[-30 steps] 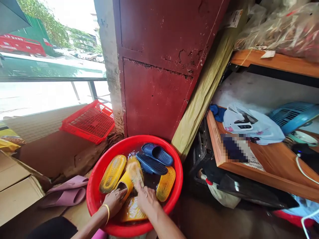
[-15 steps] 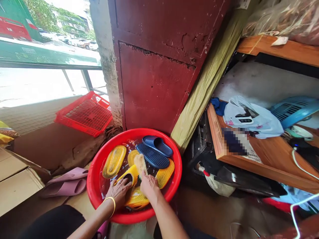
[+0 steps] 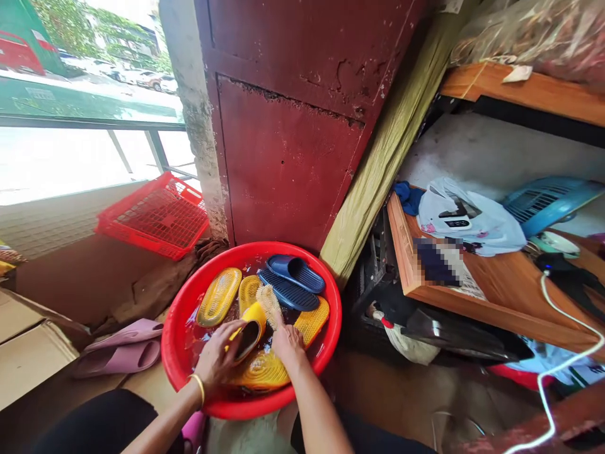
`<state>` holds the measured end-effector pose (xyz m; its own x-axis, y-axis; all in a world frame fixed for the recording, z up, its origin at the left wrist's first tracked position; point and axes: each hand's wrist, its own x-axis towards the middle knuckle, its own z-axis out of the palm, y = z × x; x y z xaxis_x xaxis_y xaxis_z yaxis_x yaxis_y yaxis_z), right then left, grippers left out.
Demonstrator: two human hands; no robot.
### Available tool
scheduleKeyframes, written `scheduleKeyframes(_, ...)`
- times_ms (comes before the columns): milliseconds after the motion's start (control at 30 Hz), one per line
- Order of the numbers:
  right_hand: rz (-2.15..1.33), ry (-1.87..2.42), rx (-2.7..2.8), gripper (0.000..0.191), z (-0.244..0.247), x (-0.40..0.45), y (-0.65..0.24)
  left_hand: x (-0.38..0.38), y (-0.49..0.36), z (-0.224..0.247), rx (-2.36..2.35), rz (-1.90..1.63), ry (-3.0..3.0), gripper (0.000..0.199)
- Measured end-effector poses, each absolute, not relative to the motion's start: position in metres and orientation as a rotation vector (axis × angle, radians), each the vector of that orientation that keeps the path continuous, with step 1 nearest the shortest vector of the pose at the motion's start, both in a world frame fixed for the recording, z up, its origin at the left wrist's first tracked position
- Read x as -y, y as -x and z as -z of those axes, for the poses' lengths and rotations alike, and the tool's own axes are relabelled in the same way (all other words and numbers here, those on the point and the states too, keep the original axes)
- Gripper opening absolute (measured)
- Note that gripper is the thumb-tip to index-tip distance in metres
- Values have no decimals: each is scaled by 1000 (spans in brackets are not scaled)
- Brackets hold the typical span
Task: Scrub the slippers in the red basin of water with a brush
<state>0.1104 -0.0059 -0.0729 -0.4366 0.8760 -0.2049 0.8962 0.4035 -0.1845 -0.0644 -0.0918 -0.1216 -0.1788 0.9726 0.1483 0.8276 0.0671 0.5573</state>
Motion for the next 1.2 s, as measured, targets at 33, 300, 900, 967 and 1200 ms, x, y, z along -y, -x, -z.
scheduleKeyframes(33,510,-1623,-2584,62,73,6,-118,89,69,123,-2151,-880,-1691,46)
scheduleKeyframes(300,1630,-1596,-2288,69,30,43,-167,70,86,143,-1980,-910,-1045,58)
scheduleKeyframes(900,2383,-1709,-1940,43,70,62,-101,86,45,114,-1972,-1346,-1253,55)
scheduleKeyframes(967,2394,-1748,-1984,38,79,52,-91,84,45,116,-1930,-1350,-1282,51)
scheduleKeyframes(1200,2566,-1468,-1955,55,90,41,-102,69,50,105,-1647,-1449,-701,60)
